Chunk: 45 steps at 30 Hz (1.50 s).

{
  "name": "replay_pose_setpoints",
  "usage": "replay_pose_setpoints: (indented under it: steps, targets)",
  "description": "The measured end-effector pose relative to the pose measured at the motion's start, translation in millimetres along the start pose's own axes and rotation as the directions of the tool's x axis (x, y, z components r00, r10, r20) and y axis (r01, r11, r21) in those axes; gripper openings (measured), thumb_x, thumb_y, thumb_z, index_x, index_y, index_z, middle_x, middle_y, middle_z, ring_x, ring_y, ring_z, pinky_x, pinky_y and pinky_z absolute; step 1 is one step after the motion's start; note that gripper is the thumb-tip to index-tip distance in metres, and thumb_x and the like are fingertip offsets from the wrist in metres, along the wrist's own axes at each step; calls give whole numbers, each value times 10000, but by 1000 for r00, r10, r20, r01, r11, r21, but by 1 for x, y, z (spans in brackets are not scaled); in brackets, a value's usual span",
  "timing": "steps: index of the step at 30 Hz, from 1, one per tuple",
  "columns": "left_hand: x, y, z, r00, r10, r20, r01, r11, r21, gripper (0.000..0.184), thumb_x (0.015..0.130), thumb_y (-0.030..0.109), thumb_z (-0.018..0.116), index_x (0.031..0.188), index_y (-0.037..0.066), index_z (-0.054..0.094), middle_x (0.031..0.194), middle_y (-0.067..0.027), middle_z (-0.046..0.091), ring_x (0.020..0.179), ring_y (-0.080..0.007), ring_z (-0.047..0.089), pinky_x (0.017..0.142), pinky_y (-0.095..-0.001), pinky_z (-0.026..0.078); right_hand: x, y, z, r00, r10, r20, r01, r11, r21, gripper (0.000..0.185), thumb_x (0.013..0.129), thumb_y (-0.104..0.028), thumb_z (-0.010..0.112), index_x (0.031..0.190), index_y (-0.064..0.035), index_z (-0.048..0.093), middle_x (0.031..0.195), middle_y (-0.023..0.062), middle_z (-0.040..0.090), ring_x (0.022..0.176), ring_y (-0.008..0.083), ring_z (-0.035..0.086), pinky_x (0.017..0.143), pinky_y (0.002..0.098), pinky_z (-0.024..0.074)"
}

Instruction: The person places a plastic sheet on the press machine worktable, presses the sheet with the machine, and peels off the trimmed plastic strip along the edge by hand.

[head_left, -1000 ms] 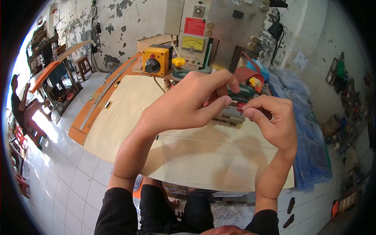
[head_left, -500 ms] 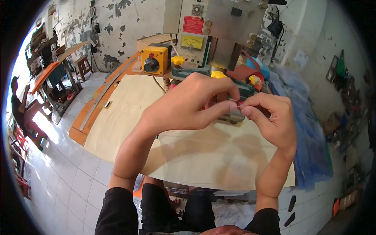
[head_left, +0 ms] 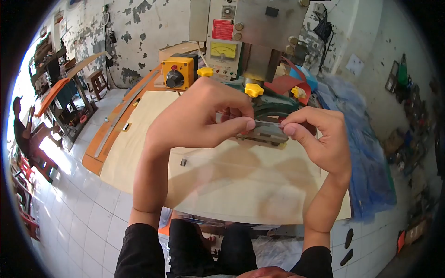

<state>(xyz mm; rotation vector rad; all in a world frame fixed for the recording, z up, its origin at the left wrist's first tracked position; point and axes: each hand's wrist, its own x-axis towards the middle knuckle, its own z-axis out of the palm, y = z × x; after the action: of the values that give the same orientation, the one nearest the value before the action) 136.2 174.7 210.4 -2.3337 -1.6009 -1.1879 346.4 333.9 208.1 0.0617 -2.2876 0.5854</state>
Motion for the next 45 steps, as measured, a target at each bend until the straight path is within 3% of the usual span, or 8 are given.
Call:
replay_pose_setpoints:
  steps: [9, 18, 29, 39, 45]
  targets:
    - [-5, -6, -12, 999, 2, -47, 0, 999, 36, 101, 838, 78, 729, 829, -21, 706, 747, -89, 695, 671, -188, 664, 643, -304, 521, -2, 10, -9, 1000, 14, -27, -14, 1000, 4, 46, 870, -37, 725, 871, 7, 709, 659, 18, 640, 566, 42, 528, 524, 223, 417]
    - [1, 2, 6, 996, -71, -50, 69, 996, -52, 95, 841, 74, 686, 872, -13, 711, 754, -83, 698, 676, -161, 661, 640, -294, 525, -1, 8, -3, 999, 27, -22, -28, 1000, -7, 47, 861, -33, 730, 863, 9, 708, 655, 21, 632, 557, 47, 516, 519, 228, 410]
    - [7, -2, 28, 991, 47, -126, -55, 997, -61, 93, 835, 87, 680, 828, -5, 690, 682, -82, 666, 612, -179, 658, 559, -301, 511, 0, -1, 5, 1000, 25, 13, -25, 999, -22, 52, 844, -34, 732, 848, 13, 711, 667, 63, 649, 547, 85, 537, 512, 254, 417]
    - [8, -4, 32, 990, 75, -120, -73, 997, 18, 131, 845, 86, 602, 793, -14, 669, 660, -100, 639, 566, -224, 629, 546, -320, 499, -1, 0, 5, 1000, 14, 26, -13, 1000, -20, 51, 836, -43, 736, 846, 1, 714, 673, 68, 655, 540, 103, 552, 509, 261, 422]
    - [8, -2, 29, 999, -13, -40, 12, 1000, -22, 136, 856, 91, 591, 820, -14, 670, 683, -93, 653, 614, -212, 653, 568, -319, 512, 1, 0, 4, 1000, -9, 24, 10, 1000, -24, 54, 834, -49, 736, 839, -1, 712, 654, 66, 644, 532, 106, 551, 508, 258, 421]
